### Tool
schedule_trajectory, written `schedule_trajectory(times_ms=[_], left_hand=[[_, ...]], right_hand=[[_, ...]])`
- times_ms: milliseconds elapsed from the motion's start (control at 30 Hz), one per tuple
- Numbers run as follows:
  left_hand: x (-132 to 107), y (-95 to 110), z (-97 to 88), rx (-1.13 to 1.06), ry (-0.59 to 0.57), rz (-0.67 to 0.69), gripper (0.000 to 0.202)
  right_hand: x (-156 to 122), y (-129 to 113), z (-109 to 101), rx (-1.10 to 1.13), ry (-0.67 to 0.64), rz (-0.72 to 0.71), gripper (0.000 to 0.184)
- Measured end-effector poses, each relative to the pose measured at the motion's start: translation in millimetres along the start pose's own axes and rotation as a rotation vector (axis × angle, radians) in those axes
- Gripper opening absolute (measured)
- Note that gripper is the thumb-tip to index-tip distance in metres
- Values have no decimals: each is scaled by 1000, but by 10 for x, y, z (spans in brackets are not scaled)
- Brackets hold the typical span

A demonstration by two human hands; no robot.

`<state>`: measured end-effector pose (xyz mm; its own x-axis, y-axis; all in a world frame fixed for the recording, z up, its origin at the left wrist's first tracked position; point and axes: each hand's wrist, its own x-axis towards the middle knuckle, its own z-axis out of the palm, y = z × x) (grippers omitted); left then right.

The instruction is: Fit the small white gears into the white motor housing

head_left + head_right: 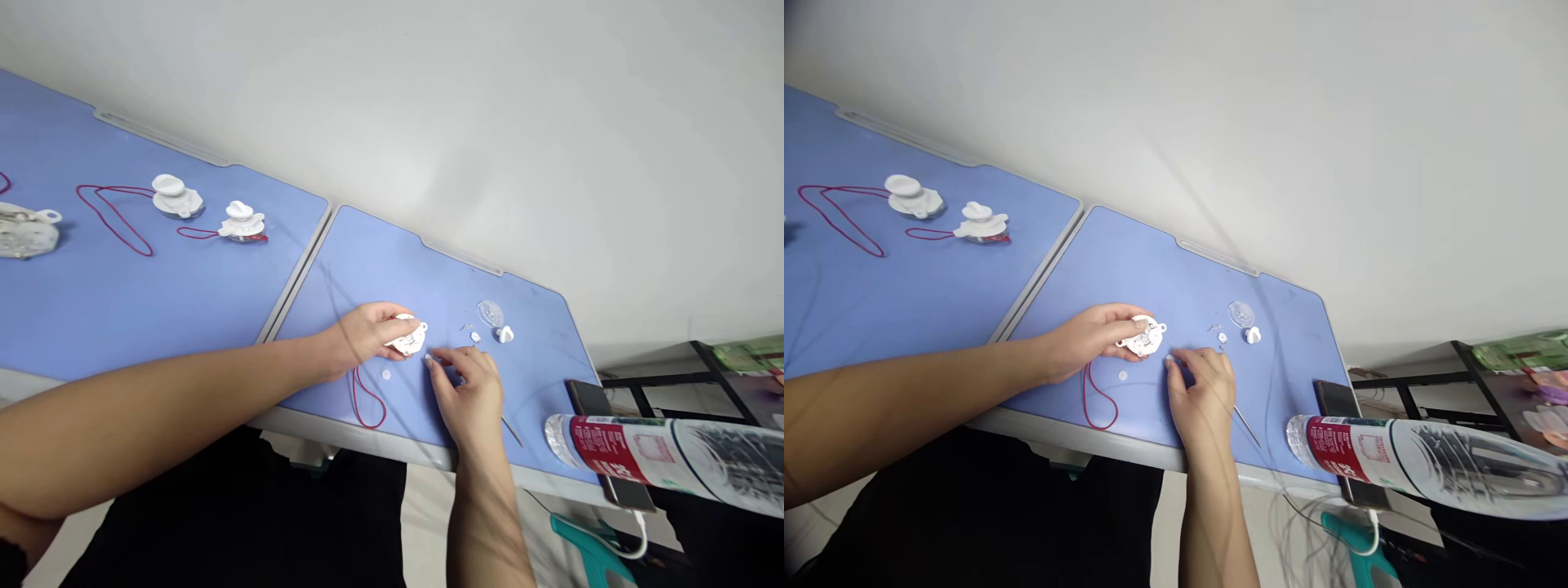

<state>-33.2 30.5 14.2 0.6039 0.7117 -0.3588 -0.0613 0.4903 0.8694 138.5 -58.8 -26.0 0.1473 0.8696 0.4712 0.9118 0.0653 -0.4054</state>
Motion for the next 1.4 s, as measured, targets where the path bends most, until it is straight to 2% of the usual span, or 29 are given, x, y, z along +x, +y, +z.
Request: schedule_trajectory(times_ms=[100,233,333,633,800,967,1167,1300,1400], left_hand=[[14,-15,-5,-27,9,1,19],[14,-41,-8,-84,42,17,22],[7,-52,-8,-95,48,21,26],[8,-35,-2,-84,53,4,25],[17,-48,-9,-93,52,9,28],[21,-58,-19,-111,19,17,29],[31,-67,-23,-93,20,26,31],[43,-82,-26,-89,1,29,31],[43,-87,-24,-75,-5,28,29]], right_hand=[[-11,-95,-47,82,67,-72,15],[-34,-259,-58,253,-128,-223,12],[-50,-329,-8,269,-231,-293,12],[-52,-325,54,191,-282,-315,16],[-49,-350,40,196,-293,-276,16],[-60,-328,-2,294,-196,-178,14],[-49,-314,-11,312,-49,-88,14],[12,-334,-17,278,44,-107,15],[83,-344,-19,255,64,-157,15]])
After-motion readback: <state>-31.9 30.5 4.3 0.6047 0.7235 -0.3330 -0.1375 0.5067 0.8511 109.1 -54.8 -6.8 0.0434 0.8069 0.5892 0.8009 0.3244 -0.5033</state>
